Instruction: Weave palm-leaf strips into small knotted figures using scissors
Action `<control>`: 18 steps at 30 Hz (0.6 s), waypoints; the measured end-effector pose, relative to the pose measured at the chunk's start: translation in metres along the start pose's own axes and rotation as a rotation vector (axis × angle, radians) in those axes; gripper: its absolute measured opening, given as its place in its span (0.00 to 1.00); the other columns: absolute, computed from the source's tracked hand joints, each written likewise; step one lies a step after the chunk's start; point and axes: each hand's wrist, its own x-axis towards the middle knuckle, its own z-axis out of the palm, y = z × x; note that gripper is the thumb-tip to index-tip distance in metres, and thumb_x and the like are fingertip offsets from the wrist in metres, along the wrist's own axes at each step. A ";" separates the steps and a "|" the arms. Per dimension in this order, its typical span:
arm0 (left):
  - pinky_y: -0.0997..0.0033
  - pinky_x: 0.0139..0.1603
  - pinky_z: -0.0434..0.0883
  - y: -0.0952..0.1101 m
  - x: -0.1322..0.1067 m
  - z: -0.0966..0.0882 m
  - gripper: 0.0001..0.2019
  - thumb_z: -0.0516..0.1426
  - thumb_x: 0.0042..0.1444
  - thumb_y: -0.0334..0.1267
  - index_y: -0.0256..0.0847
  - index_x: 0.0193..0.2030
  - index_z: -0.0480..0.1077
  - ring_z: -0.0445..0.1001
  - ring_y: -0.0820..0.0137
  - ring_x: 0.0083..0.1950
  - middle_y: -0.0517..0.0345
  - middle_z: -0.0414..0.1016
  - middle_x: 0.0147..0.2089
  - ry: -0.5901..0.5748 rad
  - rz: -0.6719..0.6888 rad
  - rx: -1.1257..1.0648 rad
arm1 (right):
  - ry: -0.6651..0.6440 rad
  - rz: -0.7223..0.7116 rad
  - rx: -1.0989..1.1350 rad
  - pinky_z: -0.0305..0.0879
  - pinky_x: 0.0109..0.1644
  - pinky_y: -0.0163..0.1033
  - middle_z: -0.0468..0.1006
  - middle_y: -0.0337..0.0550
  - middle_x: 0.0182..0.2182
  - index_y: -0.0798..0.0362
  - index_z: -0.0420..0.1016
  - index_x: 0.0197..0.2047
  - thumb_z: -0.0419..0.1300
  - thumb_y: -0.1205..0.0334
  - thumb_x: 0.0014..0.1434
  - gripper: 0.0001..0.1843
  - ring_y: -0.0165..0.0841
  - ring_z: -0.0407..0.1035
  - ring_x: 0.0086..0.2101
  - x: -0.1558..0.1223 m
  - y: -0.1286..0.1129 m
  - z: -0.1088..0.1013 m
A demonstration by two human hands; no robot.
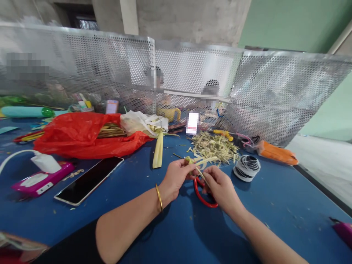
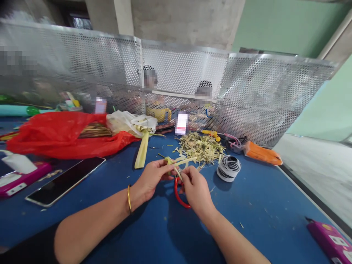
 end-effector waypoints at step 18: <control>0.80 0.19 0.62 0.005 -0.012 0.007 0.05 0.60 0.46 0.25 0.36 0.27 0.68 0.69 0.76 0.20 0.61 0.71 0.20 -0.173 -0.056 0.198 | 0.160 -0.323 -0.509 0.60 0.29 0.34 0.75 0.40 0.25 0.52 0.72 0.30 0.50 0.57 0.63 0.14 0.31 0.68 0.26 0.006 -0.004 -0.022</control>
